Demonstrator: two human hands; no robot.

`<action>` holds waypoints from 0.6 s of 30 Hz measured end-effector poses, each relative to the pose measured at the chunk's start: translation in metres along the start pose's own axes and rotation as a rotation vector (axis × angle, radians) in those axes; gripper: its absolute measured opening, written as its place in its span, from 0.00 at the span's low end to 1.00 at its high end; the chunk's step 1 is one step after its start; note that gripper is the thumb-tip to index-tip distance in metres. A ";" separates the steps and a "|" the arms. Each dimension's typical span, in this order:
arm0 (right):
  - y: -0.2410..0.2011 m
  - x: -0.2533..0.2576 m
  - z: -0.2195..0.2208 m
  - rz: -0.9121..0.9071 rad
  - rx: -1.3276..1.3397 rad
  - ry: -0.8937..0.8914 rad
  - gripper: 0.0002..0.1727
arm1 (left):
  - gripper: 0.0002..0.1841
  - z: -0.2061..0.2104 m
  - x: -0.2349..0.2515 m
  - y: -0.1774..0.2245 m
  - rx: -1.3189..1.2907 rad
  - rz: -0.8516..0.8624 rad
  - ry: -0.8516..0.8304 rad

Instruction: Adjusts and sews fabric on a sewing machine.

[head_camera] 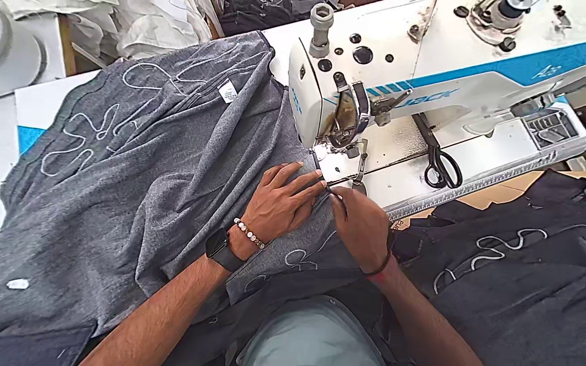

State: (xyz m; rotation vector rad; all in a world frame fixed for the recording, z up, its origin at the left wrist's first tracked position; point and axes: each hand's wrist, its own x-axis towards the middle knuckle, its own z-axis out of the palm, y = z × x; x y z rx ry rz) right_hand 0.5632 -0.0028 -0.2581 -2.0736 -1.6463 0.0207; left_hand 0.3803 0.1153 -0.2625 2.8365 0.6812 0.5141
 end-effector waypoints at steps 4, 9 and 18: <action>0.008 -0.013 -0.001 -0.084 0.047 0.029 0.16 | 0.22 0.001 0.000 0.000 0.044 -0.017 0.015; 0.012 -0.023 -0.008 -0.130 0.047 0.037 0.14 | 0.21 0.002 0.000 0.000 0.016 -0.001 -0.005; 0.045 -0.110 -0.035 -0.057 -0.126 -0.462 0.06 | 0.20 0.003 0.000 -0.001 0.016 0.008 -0.003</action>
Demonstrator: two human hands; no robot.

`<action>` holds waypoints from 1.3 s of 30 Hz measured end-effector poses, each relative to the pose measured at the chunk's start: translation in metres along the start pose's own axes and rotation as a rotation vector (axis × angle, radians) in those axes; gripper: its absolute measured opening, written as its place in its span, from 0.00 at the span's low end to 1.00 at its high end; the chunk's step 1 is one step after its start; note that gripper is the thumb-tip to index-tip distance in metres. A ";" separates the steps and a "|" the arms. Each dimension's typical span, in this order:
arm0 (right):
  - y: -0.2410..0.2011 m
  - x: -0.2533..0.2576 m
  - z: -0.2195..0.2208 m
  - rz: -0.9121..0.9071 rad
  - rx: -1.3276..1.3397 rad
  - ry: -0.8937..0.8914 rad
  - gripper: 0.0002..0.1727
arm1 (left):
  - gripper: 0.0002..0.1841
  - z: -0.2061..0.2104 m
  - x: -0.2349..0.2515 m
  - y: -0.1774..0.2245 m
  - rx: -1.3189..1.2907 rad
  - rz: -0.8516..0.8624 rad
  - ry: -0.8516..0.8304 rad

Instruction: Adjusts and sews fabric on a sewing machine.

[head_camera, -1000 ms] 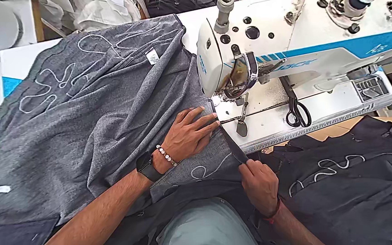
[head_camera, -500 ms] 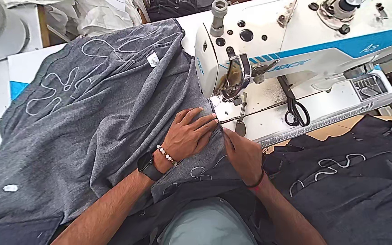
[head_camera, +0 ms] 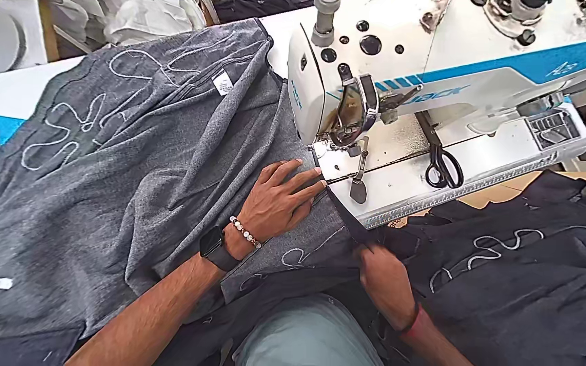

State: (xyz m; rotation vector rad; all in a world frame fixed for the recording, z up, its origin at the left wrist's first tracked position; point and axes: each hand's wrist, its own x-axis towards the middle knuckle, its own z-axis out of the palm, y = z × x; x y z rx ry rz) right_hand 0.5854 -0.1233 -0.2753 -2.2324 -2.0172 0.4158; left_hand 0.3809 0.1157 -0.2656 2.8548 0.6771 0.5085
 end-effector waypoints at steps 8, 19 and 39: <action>-0.036 0.099 -0.039 0.056 0.237 0.418 0.19 | 0.20 -0.002 0.001 0.001 -0.019 0.002 -0.001; -0.034 0.097 -0.024 -0.161 -0.037 0.388 0.20 | 0.20 -0.003 0.000 0.001 -0.006 0.014 -0.014; -0.053 0.182 -0.044 -0.061 -0.145 0.327 0.21 | 0.16 -0.025 0.054 -0.105 0.074 0.247 0.029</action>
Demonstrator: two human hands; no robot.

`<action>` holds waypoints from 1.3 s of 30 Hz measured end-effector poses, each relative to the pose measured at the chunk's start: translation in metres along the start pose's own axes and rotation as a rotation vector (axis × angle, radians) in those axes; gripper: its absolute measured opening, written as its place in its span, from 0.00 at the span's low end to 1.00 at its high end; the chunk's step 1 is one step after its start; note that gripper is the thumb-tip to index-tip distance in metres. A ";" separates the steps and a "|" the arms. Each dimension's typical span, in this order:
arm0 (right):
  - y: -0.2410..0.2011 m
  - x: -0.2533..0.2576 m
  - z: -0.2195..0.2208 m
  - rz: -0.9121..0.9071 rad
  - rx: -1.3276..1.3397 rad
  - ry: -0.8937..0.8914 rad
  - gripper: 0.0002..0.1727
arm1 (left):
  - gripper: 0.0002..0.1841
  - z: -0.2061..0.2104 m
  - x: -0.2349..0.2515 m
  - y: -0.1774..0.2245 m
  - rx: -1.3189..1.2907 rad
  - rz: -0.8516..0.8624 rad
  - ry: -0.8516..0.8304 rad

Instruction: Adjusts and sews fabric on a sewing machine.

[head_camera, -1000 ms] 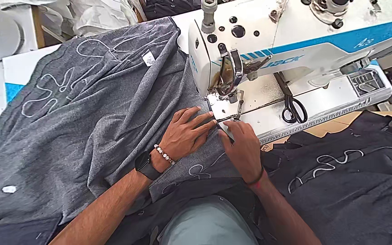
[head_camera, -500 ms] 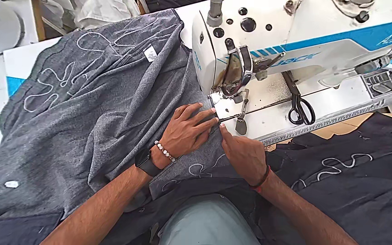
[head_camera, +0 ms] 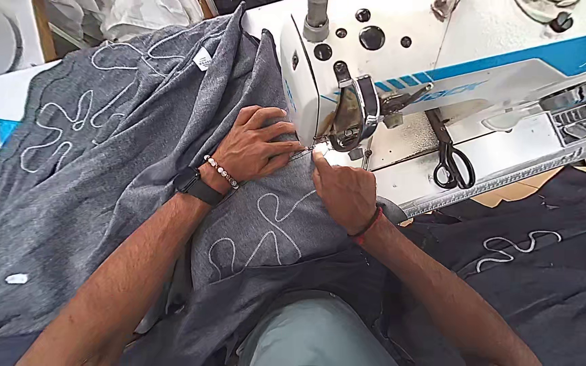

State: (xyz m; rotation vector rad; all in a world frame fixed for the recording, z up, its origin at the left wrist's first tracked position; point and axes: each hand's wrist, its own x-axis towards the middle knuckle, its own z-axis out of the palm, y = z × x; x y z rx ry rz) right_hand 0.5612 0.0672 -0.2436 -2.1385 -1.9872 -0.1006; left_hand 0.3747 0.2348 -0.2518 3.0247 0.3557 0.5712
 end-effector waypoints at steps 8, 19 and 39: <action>-0.005 -0.013 0.008 0.166 0.178 0.142 0.15 | 0.38 -0.026 -0.039 0.166 0.120 -0.862 -0.275; -0.018 -0.019 0.004 0.180 0.078 0.030 0.20 | 0.39 -0.030 -0.090 0.057 0.045 -0.529 -0.358; -0.003 -0.064 0.000 0.076 0.148 -0.019 0.35 | 0.28 -0.102 -0.068 0.048 0.190 -0.727 -0.417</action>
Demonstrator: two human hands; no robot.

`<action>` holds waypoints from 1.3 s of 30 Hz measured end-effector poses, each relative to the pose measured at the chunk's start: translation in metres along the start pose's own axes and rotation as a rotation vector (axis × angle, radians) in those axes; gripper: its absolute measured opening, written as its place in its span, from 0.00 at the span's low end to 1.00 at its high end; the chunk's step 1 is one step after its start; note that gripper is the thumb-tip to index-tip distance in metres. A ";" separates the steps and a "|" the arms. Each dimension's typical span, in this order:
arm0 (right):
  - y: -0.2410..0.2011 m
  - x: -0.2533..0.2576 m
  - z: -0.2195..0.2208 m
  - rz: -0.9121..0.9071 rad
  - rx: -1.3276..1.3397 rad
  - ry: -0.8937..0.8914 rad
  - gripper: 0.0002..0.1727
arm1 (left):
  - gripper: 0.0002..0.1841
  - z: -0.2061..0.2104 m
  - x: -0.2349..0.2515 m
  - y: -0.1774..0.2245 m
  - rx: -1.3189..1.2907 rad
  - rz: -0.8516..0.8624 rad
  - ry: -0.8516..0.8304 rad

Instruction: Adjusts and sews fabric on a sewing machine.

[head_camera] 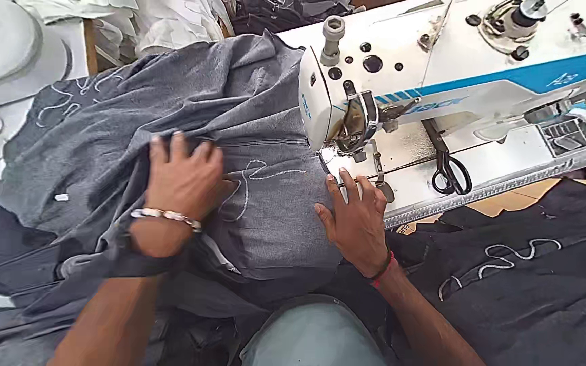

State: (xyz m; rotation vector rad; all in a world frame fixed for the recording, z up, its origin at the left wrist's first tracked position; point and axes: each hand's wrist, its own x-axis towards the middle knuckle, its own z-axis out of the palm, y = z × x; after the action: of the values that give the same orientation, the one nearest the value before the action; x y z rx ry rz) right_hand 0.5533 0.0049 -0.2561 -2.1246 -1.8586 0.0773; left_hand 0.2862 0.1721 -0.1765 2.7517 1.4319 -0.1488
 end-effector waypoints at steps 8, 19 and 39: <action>0.088 0.040 -0.045 0.092 0.151 0.074 0.18 | 0.21 0.080 0.044 0.100 -0.322 0.369 0.343; 0.016 0.044 0.009 -0.214 0.181 0.265 0.15 | 0.23 0.080 0.050 0.079 -0.354 0.484 0.283; -0.009 0.062 -0.013 0.114 0.237 0.070 0.12 | 0.25 0.085 0.028 0.112 -0.298 0.296 0.321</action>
State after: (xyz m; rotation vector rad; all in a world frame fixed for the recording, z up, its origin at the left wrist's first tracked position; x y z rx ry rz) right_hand 0.5572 0.0637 -0.2307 -2.0400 -1.6015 0.2338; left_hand 0.3877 0.1243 -0.2653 2.7718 0.9715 0.4924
